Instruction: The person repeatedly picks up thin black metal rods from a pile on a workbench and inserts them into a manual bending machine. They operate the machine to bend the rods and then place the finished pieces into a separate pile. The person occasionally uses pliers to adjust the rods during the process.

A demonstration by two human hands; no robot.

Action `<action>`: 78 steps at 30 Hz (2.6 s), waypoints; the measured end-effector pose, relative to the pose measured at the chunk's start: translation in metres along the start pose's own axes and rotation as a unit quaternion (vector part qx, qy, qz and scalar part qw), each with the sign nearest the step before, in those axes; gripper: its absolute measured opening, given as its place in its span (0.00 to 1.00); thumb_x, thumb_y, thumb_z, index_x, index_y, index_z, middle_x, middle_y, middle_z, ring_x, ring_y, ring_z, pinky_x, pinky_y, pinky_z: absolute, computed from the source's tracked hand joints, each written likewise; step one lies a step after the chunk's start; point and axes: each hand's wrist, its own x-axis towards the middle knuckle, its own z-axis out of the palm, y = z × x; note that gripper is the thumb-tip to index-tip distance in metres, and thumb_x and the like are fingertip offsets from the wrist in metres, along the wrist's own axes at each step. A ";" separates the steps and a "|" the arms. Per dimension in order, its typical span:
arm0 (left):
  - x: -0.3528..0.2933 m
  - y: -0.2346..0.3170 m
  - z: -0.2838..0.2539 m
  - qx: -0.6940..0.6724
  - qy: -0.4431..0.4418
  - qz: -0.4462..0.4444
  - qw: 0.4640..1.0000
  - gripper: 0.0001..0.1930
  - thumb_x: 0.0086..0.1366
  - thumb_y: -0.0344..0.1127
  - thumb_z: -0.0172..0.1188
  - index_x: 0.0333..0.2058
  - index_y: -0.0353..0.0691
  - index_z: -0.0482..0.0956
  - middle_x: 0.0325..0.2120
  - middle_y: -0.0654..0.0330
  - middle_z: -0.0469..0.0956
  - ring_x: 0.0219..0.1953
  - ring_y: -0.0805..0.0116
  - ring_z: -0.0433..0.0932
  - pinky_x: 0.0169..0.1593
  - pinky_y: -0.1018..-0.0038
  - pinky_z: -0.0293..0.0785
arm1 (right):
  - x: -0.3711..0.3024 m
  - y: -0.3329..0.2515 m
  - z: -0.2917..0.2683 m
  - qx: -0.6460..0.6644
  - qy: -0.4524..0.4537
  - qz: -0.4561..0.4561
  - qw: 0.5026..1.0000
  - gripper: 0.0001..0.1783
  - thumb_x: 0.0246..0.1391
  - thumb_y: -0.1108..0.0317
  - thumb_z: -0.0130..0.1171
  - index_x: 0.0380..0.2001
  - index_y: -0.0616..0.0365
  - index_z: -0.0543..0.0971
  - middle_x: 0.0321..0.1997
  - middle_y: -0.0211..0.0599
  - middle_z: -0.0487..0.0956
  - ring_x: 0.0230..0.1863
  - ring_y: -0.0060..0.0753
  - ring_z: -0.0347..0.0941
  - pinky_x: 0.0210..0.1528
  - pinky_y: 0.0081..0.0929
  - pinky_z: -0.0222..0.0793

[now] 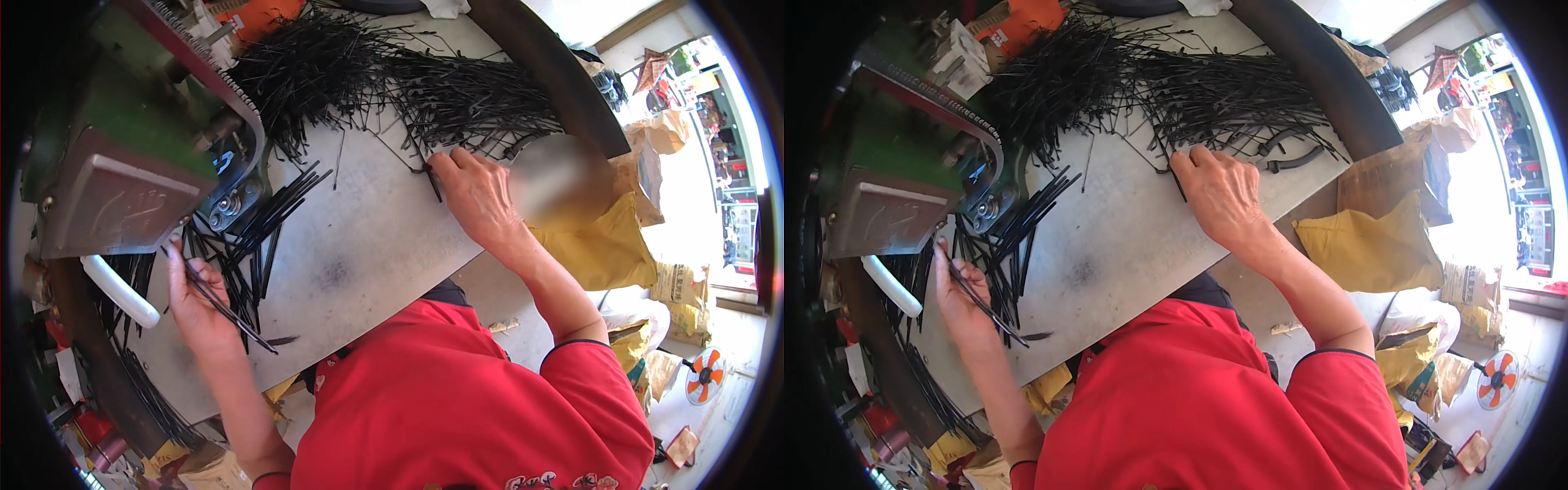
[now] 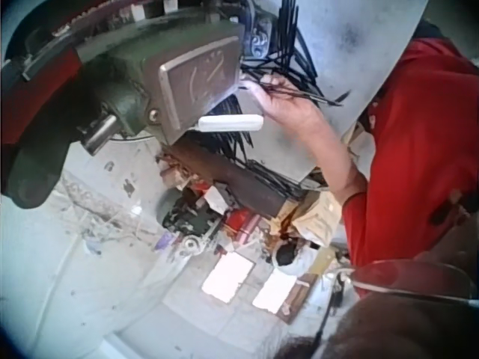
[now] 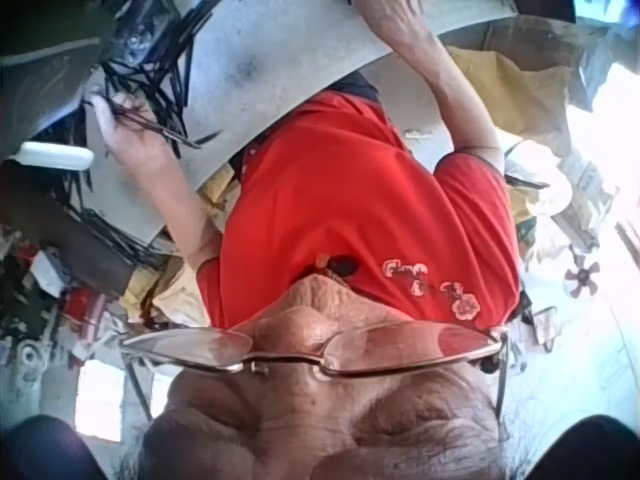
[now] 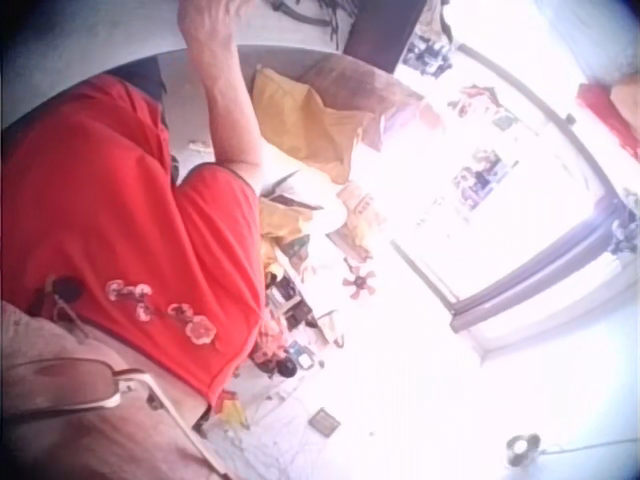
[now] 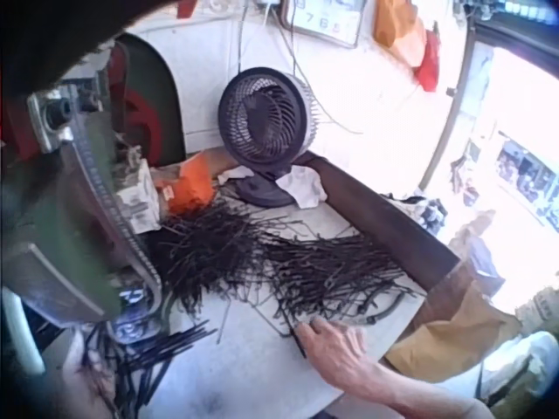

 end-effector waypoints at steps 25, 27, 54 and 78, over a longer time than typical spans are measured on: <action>0.000 -0.020 0.030 0.155 -0.056 0.029 0.986 0.11 0.60 0.30 0.61 0.41 0.33 0.76 0.25 0.64 0.76 0.23 0.79 0.73 0.27 0.84 0.71 | 0.075 -0.167 0.019 0.626 -0.205 0.099 0.746 0.12 0.59 0.64 0.52 0.35 0.63 0.74 0.14 0.28 0.70 0.12 0.14 0.58 0.13 0.16 0.52; 0.003 -0.021 0.030 0.146 -0.063 0.038 0.987 0.10 0.60 0.30 0.61 0.40 0.33 0.76 0.26 0.64 0.76 0.24 0.79 0.73 0.28 0.84 0.71 | 0.076 -0.169 0.021 0.650 -0.202 0.115 0.723 0.11 0.59 0.65 0.52 0.33 0.64 0.74 0.14 0.30 0.71 0.11 0.17 0.59 0.12 0.19 0.54; 0.009 -0.023 0.026 0.102 -0.078 -0.013 0.992 0.09 0.60 0.31 0.62 0.38 0.37 0.77 0.25 0.65 0.77 0.23 0.79 0.74 0.27 0.85 0.70 | 0.081 -0.174 0.019 0.766 -0.205 0.155 0.589 0.10 0.58 0.68 0.54 0.36 0.65 0.75 0.18 0.27 0.70 0.15 0.13 0.62 0.11 0.14 0.49; 0.013 -0.017 0.030 0.134 -0.049 -0.040 0.989 0.08 0.58 0.32 0.62 0.35 0.37 0.77 0.23 0.64 0.77 0.21 0.79 0.73 0.26 0.84 0.68 | 0.096 -0.165 0.022 0.696 -0.267 0.096 0.660 0.13 0.56 0.65 0.56 0.35 0.67 0.77 0.15 0.30 0.71 0.12 0.15 0.63 0.11 0.15 0.53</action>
